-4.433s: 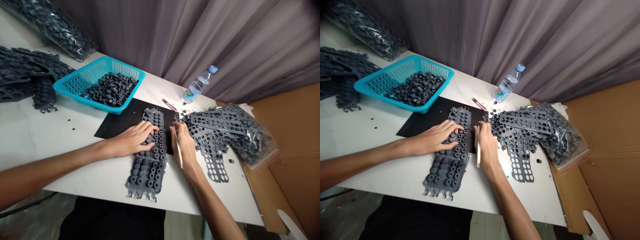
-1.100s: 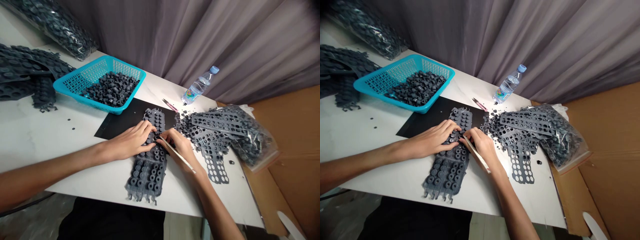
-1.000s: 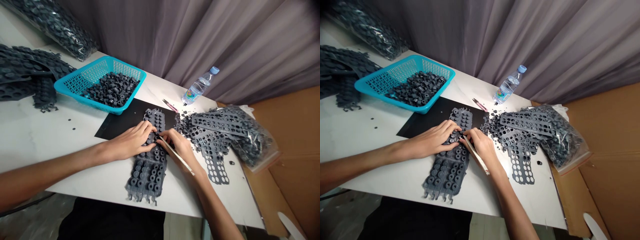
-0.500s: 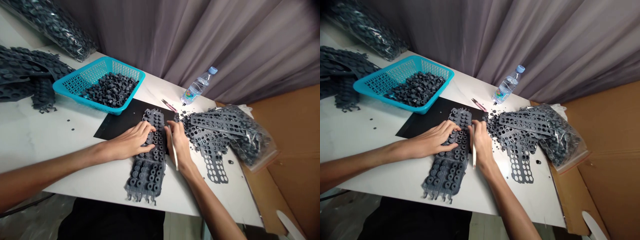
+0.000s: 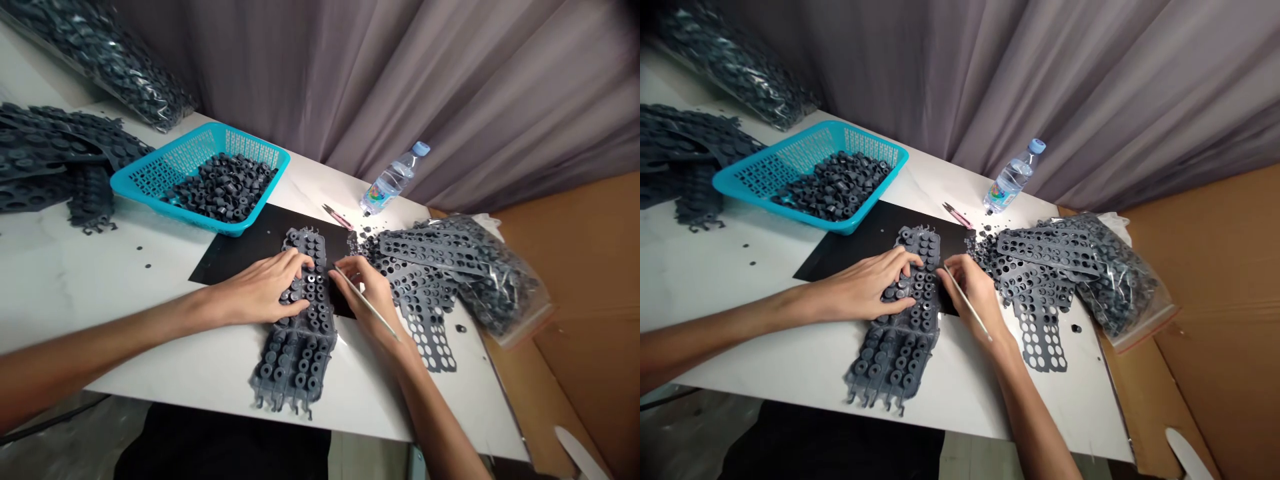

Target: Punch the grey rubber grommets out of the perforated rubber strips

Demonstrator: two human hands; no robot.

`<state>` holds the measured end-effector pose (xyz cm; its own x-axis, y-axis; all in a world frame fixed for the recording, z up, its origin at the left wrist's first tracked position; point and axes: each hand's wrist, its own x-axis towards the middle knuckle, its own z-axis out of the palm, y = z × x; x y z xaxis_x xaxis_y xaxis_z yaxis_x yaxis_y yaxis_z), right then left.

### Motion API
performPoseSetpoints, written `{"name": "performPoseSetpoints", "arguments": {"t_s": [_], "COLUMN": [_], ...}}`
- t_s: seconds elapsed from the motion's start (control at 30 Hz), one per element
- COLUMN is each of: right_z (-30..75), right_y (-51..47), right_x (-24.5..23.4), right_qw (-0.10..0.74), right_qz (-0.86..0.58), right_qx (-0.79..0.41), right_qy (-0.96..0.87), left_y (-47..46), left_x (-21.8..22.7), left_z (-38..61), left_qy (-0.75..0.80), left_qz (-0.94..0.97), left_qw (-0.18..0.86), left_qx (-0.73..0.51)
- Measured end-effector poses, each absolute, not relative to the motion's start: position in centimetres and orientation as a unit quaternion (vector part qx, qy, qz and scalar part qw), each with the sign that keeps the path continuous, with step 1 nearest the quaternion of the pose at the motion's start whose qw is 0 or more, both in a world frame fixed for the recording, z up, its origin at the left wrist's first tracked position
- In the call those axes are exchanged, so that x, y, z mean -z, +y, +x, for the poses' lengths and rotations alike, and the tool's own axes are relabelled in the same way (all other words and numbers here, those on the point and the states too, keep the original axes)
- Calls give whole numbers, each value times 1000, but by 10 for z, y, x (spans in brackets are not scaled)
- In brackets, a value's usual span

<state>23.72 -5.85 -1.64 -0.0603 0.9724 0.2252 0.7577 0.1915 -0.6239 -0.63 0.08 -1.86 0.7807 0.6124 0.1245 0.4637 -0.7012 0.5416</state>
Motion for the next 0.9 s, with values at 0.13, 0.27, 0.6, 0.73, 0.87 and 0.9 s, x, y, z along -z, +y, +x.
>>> {"name": "performPoseSetpoints", "arguments": {"t_s": [0.13, 0.27, 0.6, 0.73, 0.87, 0.9], "right_z": [235, 239, 239, 237, 232, 231], "right_y": [-60, -61, -61, -60, -60, -60], "right_x": [17, 13, 12, 14, 12, 12], "right_qw": [297, 267, 233, 228, 207, 200], "right_qz": [-578, -569, -558, -568, -552, -547], "right_qx": [-209, -198, -161, -140, -99, -84], "right_qy": [-730, -752, -780, -779, -802, -809], "left_y": [1, 2, 1, 1, 2, 2], "left_x": [18, 18, 18, 19, 19, 19], "left_z": [-6, -6, -5, -5, -4, -4], "left_qy": [290, 291, 296, 294, 300, 302], "left_qz": [915, 916, 914, 914, 912, 912], "left_qw": [247, 247, 253, 256, 258, 258], "left_qx": [-134, -122, -111, -116, -106, -103]}}
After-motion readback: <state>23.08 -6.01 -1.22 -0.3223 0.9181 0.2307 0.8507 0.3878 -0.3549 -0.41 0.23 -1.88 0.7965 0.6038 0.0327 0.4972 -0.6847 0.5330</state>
